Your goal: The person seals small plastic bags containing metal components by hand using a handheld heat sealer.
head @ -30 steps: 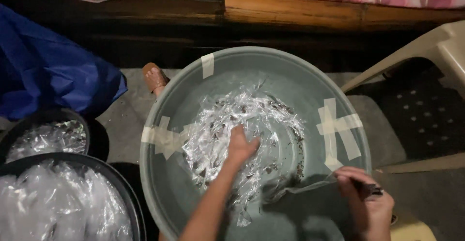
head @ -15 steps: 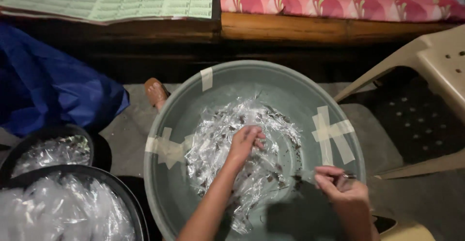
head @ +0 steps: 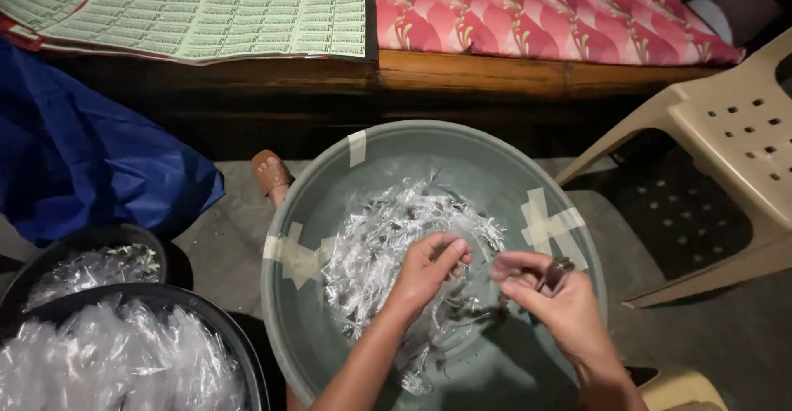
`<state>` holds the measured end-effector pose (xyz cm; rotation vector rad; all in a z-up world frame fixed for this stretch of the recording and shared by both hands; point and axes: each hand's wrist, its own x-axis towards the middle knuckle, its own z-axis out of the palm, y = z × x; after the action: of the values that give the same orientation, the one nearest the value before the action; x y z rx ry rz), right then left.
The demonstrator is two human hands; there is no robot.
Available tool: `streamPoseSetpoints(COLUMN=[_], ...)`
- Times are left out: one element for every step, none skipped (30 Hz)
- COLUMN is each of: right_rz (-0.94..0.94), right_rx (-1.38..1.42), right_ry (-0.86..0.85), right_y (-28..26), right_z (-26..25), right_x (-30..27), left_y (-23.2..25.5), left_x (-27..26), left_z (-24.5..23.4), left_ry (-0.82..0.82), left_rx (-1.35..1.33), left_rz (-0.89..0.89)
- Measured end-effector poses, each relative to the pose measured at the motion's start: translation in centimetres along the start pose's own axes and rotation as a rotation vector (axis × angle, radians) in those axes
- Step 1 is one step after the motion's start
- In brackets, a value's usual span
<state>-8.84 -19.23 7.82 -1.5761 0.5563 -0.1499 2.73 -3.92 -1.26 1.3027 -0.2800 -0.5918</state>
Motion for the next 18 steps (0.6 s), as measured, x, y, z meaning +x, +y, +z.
streamPoseSetpoints(right_rz=[-0.167,-0.335,-0.335,-0.376,-0.417,-0.418,-0.325,-0.233,-0.232,-0.182,-0.131,-0.130,-0.148,-0.165,-0.163,-0.195,-0.226,-0.224], right_rx=[-0.097,-0.194,-0.196,-0.156,-0.116,-0.119,-0.130,-0.141,-0.142,-0.122,-0.102,-0.103,-0.041,0.022,0.022,0.113,0.204,0.204], right_ry=[-0.037,-0.073,-0.074,-0.065,-0.058,-0.059,-0.042,-0.024,-0.023,-0.006,0.011,0.012,-0.012,-0.037,-0.038,-0.020,-0.003,-0.003], right_y=[0.4,0.7,1.2,1.8,2.3,1.5,0.7,-0.1,-0.2,-0.4,-0.5,0.4,1.4,2.3,3.1,4.0,4.9,5.0], right_z=[0.0,-0.1,-0.1,-0.1,0.0,0.3,0.7,1.0,1.4,1.8,2.2,2.0,1.8,1.6,1.5,1.4,1.2,1.1], right_x=[0.2,0.4,0.7,1.1,1.6,1.5,1.4,1.4,1.5,1.7,1.9,2.5,3.2,3.8,4.3,4.8,5.3,5.5], left_y=[-0.3,-0.6,-0.4,-0.2,0.1,0.1,0.2,0.3,0.2,0.2,0.1,0.2,0.3,0.4,-0.5,-1.4,-2.3,-1.6], left_x=[-0.1,-0.1,-0.3,-0.5,-0.7,-0.9,-1.2,-1.3,-1.4,-1.5,-1.6,-1.7,-1.8,-2.0,-1.7,-1.5,-1.2,-1.6], left_z=[-0.1,-0.1,-0.1,0.0,0.0,0.1,0.2,0.3,0.4,0.5,0.7,0.7,0.6,0.6,0.5,0.4,0.3,0.3], left_ry=[-0.009,-0.017,-0.016,-0.004,0.009,0.010,-0.001,-0.012,-0.013,-0.006,0.001,0.000,-0.011,-0.022,-0.021,-0.014,-0.007,-0.007], left_rx=[-0.017,-0.033,-0.035,0.008,0.050,0.048,0.066,0.083,0.082,0.080,0.079,0.078,0.102,0.125,0.126,0.068,0.010,0.011], left_rz=[0.078,0.156,0.157,0.170,0.183,0.185,0.193,0.202,0.202,0.215,0.228,0.227,0.231,0.235,0.233,0.243,0.253,0.251])
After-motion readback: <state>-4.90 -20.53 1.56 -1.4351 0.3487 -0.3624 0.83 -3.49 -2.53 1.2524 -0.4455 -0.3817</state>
